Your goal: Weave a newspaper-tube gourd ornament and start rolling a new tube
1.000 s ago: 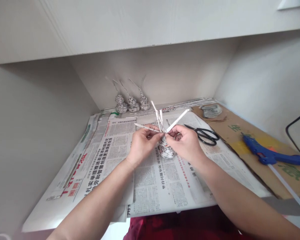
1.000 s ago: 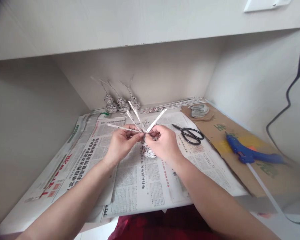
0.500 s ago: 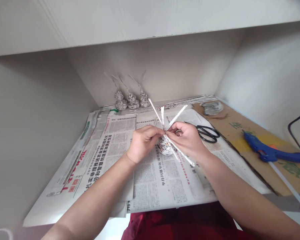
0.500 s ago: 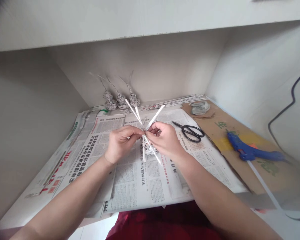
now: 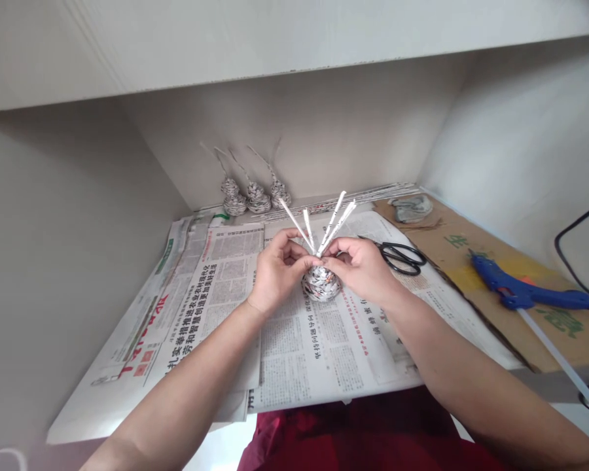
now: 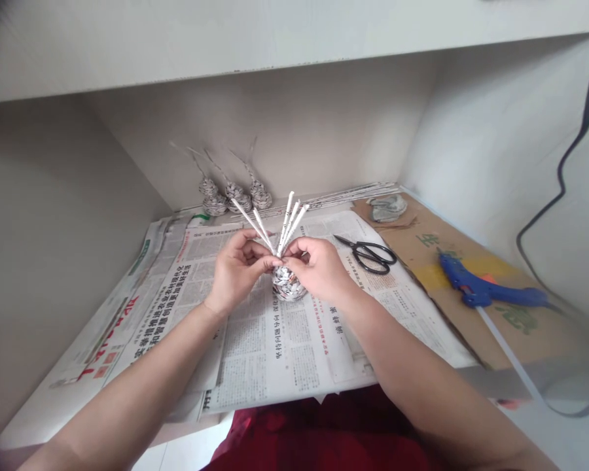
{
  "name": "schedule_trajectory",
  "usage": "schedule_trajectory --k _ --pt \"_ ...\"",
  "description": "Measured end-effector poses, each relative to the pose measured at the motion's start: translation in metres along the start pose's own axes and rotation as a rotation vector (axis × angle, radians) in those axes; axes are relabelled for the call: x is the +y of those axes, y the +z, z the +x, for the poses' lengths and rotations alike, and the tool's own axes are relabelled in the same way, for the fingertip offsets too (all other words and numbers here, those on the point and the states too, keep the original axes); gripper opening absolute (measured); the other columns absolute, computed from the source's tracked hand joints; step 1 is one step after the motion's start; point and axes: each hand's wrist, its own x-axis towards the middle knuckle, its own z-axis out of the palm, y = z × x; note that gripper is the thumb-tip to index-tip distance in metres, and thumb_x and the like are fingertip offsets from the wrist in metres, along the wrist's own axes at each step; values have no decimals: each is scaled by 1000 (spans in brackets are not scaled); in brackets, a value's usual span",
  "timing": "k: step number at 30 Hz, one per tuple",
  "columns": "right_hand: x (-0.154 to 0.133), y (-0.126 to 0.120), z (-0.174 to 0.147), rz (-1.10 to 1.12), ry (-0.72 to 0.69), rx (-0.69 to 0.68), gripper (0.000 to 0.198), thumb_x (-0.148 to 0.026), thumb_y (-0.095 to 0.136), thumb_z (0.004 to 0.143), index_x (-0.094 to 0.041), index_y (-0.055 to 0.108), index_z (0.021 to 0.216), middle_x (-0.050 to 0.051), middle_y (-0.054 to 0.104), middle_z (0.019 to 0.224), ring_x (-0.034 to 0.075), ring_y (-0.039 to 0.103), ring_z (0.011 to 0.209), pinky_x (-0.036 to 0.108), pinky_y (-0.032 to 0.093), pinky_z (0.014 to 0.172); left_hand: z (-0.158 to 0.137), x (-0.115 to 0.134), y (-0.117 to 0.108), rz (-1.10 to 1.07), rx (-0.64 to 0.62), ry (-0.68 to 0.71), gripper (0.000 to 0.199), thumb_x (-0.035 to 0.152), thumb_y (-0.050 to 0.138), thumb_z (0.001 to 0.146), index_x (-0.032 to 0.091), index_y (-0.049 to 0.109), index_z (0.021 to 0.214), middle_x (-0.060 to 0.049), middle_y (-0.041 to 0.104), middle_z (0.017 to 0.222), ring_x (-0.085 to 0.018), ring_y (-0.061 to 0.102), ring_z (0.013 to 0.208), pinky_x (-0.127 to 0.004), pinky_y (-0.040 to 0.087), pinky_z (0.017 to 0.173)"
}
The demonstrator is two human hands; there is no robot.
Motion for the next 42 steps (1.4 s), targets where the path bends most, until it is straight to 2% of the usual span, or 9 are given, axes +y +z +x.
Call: schedule_trajectory --k 3,6,14,20,24,29,34,38,42 --pt "1 -2 1 -7 -10 -26 6 -24 66 79 -18 66 79 3 69 78 14 63 67 28 49 63 0 1 0 14 -4 12 24 24 80 69 16 63 84 1 65 68 -11 61 60 -23 53 58" --pt "0 -5 0 -34 -16 -52 9 -26 66 79 -19 68 83 3 70 80 15 63 70 28 49 65 -1 3 0 5 19 23 22 23 81 68 15 62 75 1 64 68 -10 59 59 -21 51 56" --pt "-9 4 -4 -152 -9 33 17 -33 74 72 -20 65 77 -1 64 73 11 53 60 26 42 56 -2 9 0 -70 0 -45 23 24 81 68 15 60 74 1 63 67 -11 61 61 -24 53 59" --pt "-6 7 -3 -46 4 59 16 -32 72 74 -18 65 76 1 65 72 12 54 60 26 43 56 -1 8 -2 -41 -23 -110 20 31 73 77 14 63 77 -2 64 68 -13 61 61 -26 54 60" --pt "-5 11 -5 -57 -13 132 14 -29 68 75 -18 60 70 -1 60 66 10 49 53 23 39 49 -1 7 -2 -47 -37 -126 20 32 72 78 14 63 79 -2 65 68 -12 61 60 -27 55 62" --pt "-5 14 -8 -219 -134 222 10 -25 65 76 -19 60 71 0 61 70 11 51 57 25 43 55 -1 8 -1 -58 -21 -128 19 32 71 79 14 63 80 -2 65 69 -13 62 61 -28 56 63" --pt "-10 13 -10 -381 -243 299 15 -22 64 75 -19 57 62 -1 59 65 13 53 61 27 43 60 -5 11 1 -14 -43 -102 19 34 67 83 15 67 84 -4 67 73 -15 65 67 -31 57 67" --pt "-13 14 -10 -350 -194 311 11 -21 62 74 -18 62 63 0 60 65 12 52 58 27 43 58 -8 10 1 45 -39 -85 20 36 65 85 16 66 84 -4 67 74 -16 65 67 -32 57 68" --pt "-11 14 -9 -264 -68 311 8 -20 61 72 -18 65 65 -2 58 60 10 47 52 25 39 51 -7 9 2 27 -19 -99 19 35 65 85 16 64 84 -3 66 73 -15 64 66 -31 57 68"
